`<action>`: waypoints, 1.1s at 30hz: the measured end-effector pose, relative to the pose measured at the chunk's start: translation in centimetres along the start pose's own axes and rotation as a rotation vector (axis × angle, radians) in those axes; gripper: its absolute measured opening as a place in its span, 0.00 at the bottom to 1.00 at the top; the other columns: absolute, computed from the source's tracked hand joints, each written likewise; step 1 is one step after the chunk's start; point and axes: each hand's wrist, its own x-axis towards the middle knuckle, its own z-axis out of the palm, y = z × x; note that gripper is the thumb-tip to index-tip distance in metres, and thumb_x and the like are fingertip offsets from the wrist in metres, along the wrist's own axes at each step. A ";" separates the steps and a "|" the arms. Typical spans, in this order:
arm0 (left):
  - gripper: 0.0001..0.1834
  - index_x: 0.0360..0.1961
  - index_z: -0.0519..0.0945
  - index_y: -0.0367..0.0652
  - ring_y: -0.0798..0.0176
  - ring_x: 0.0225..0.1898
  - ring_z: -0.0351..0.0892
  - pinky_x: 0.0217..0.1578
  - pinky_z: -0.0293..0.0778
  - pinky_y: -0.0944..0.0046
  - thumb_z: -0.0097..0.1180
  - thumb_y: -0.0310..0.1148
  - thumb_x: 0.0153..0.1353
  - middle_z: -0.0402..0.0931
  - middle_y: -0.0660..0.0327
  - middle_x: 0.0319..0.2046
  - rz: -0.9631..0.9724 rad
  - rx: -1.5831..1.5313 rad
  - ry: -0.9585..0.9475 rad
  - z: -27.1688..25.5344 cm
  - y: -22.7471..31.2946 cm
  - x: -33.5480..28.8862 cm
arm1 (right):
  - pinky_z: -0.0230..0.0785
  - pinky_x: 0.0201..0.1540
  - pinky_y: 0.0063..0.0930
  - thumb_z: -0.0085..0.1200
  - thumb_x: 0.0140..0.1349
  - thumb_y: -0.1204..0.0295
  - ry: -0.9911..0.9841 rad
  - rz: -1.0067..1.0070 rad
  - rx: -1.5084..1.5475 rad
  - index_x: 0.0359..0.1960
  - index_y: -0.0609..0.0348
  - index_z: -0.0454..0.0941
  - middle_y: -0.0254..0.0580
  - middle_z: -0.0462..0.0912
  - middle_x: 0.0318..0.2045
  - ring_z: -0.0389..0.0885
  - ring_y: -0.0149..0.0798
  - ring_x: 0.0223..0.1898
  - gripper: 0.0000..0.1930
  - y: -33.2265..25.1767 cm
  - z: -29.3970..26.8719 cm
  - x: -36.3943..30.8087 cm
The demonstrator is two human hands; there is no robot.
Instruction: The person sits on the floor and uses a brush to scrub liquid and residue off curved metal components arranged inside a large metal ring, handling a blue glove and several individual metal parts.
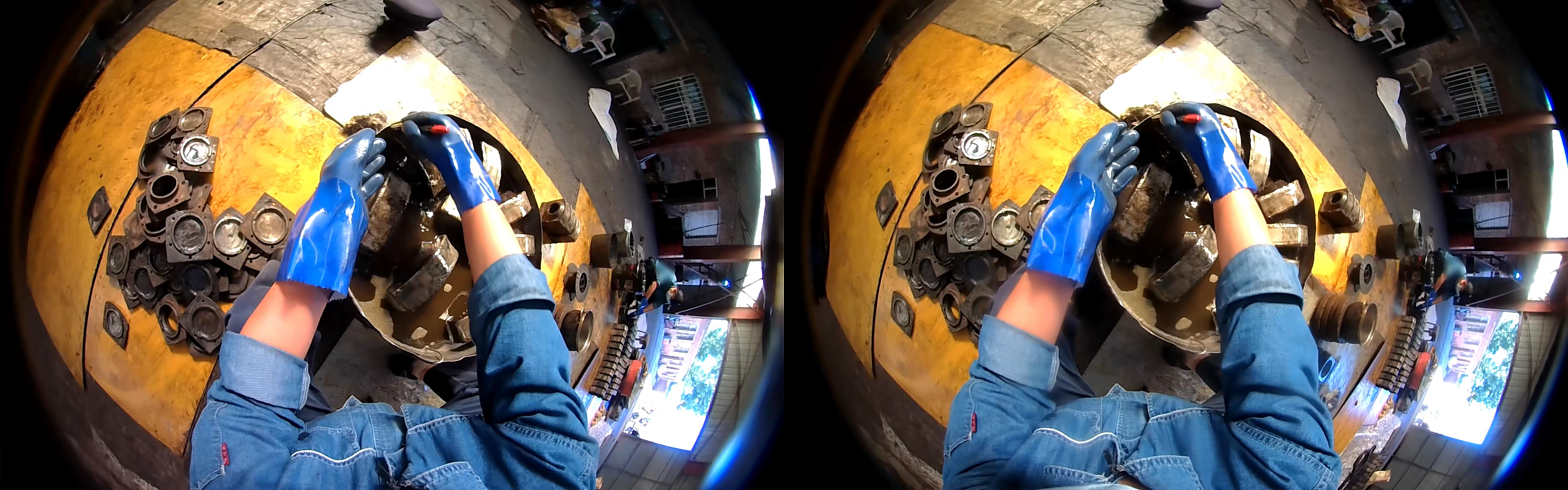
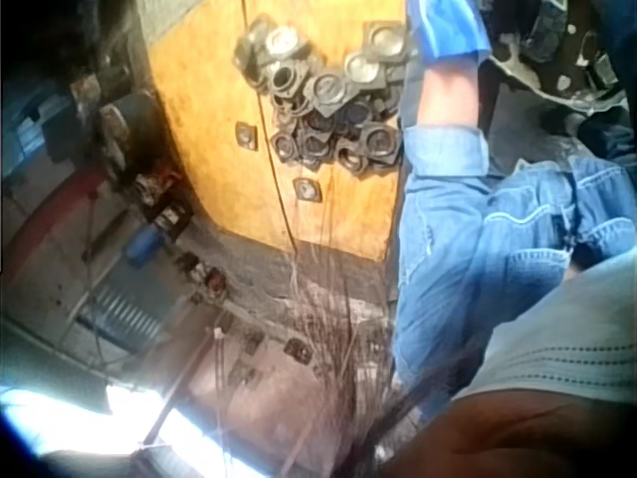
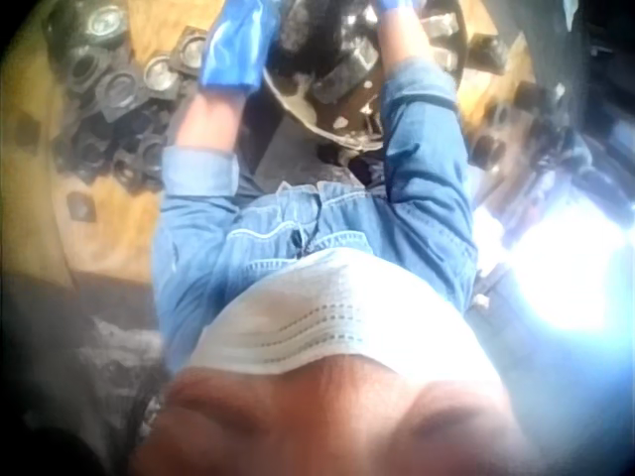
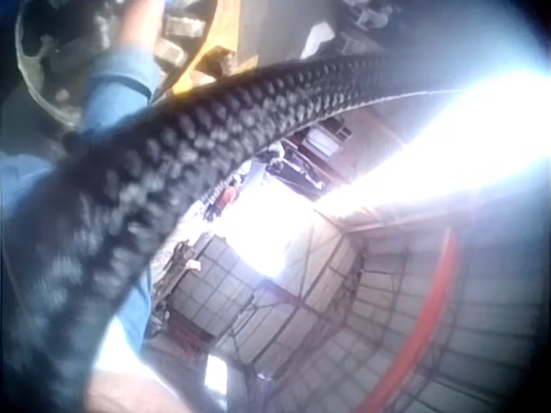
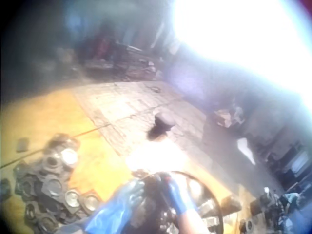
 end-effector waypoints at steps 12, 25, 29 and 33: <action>0.29 0.67 0.73 0.50 0.58 0.60 0.75 0.59 0.69 0.58 0.53 0.54 0.73 0.78 0.60 0.63 0.023 0.009 0.001 0.0 0.0 -0.8 | 0.78 0.50 0.23 0.62 0.70 0.66 0.073 0.069 0.143 0.52 0.60 0.86 0.37 0.89 0.42 0.84 0.28 0.42 0.14 6.7 -2.9 -10.1; 0.28 0.67 0.72 0.49 0.58 0.59 0.76 0.57 0.72 0.58 0.53 0.52 0.73 0.79 0.60 0.62 0.025 0.008 -0.011 0.8 0.2 -1.2 | 0.80 0.46 0.46 0.63 0.61 0.60 -0.214 -0.341 -0.384 0.36 0.53 0.87 0.51 0.87 0.34 0.86 0.57 0.39 0.11 11.1 3.0 -12.0; 0.29 0.69 0.71 0.49 0.57 0.60 0.76 0.58 0.71 0.57 0.51 0.52 0.73 0.78 0.59 0.63 0.047 0.002 -0.013 -0.5 0.1 -0.6 | 0.79 0.44 0.42 0.62 0.65 0.57 -0.341 -0.019 -0.465 0.37 0.55 0.85 0.51 0.87 0.34 0.85 0.52 0.37 0.14 8.3 4.4 -12.5; 0.28 0.69 0.71 0.51 0.57 0.63 0.73 0.61 0.68 0.55 0.50 0.52 0.74 0.77 0.61 0.64 0.065 0.044 0.035 -0.8 0.1 -0.4 | 0.78 0.48 0.32 0.61 0.69 0.60 -0.299 0.272 -0.148 0.48 0.56 0.86 0.43 0.90 0.39 0.87 0.38 0.40 0.15 1.9 -0.7 -12.8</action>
